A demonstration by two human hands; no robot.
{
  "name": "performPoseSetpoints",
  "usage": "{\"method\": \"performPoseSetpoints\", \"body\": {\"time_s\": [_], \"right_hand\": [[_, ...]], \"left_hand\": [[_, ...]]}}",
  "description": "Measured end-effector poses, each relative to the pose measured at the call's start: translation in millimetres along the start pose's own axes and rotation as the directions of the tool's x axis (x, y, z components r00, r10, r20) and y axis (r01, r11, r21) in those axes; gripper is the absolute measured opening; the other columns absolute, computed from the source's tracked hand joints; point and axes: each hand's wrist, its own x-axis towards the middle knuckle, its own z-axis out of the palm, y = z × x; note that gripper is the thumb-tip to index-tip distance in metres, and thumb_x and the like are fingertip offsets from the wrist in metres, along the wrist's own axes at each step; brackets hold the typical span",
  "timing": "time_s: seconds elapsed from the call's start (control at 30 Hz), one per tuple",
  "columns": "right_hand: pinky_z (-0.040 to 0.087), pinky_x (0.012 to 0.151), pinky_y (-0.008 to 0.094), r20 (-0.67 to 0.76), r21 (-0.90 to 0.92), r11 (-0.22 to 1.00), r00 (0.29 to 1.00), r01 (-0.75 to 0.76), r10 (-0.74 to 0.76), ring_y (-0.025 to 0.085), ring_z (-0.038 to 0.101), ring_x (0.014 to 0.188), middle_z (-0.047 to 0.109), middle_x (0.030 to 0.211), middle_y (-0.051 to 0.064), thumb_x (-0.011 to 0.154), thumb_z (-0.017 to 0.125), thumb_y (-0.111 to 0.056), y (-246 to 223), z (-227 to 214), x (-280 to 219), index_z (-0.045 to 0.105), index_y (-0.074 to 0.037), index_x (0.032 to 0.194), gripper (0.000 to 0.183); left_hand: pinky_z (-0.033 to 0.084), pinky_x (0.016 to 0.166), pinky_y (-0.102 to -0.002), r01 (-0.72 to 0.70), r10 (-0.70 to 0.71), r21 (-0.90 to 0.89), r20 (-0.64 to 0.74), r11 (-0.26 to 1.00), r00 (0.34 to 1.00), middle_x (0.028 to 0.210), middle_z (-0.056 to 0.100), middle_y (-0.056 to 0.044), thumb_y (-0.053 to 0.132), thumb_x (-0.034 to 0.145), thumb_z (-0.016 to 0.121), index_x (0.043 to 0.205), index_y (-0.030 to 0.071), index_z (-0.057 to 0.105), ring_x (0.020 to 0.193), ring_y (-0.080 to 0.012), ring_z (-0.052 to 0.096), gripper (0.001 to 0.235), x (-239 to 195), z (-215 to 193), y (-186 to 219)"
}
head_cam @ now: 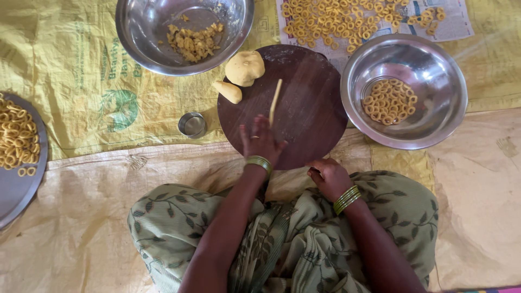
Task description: The person sits on the floor and rolls small pieces of dough into thin strips on a wooden board, then coils them into ring shapes and places them into a metal bowl. Additional dough pieces and finished rings are visible nearby.
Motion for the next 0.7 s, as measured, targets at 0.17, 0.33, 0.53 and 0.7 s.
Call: {"method": "performPoseSetpoints", "body": {"time_s": [0.17,0.33,0.53,0.7], "right_hand": [[0.053,0.081,0.047,0.007,-0.012,1.0,1.0,-0.014,0.014,0.035,0.067,0.09,0.072,0.089,0.014,0.087,0.072,-0.019,0.4,1.3,-1.2,0.074,-0.007,0.103,0.02],[0.054,0.083,0.046,0.028,-0.009,1.0,0.999,-0.029,0.029,0.034,0.067,0.091,0.073,0.09,0.014,0.087,0.072,-0.019,4.2,1.8,-3.8,0.074,-0.006,0.103,0.021],[0.055,0.083,0.045,0.025,-0.014,0.999,0.999,-0.031,0.032,0.034,0.068,0.092,0.075,0.094,0.015,0.086,0.072,-0.019,1.6,4.4,1.4,0.076,-0.006,0.104,0.023],[0.055,0.084,0.045,0.038,-0.02,0.999,0.998,-0.051,0.052,0.034,0.069,0.093,0.075,0.097,0.014,0.087,0.071,-0.019,1.7,3.6,0.8,0.076,-0.006,0.105,0.023]], "left_hand": [[-0.005,0.122,-0.064,-0.207,0.207,0.015,-0.041,0.978,0.977,0.172,0.003,-0.017,0.071,0.1,0.017,0.161,0.0,0.004,0.157,-0.0259,0.003,0.095,-12.9,10.8,49.2],[-0.008,0.119,-0.065,0.047,-0.048,0.069,0.01,0.996,0.999,0.171,-0.003,-0.017,0.072,0.099,0.014,0.162,0.001,-0.003,0.158,-0.0272,-0.003,0.096,4.8,4.8,14.9],[-0.008,0.118,-0.066,-0.053,0.045,0.08,0.099,0.995,0.994,0.171,-0.008,-0.013,0.074,0.095,0.012,0.161,0.005,-0.006,0.157,-0.0232,-0.006,0.097,-1.9,-2.4,14.1],[-0.005,0.122,-0.062,-0.105,0.103,0.007,0.122,0.994,0.987,0.172,-0.01,-0.013,0.075,0.097,0.009,0.163,0.005,-0.008,0.156,-0.0225,-0.003,0.097,-8.6,-5.4,32.6]]}}
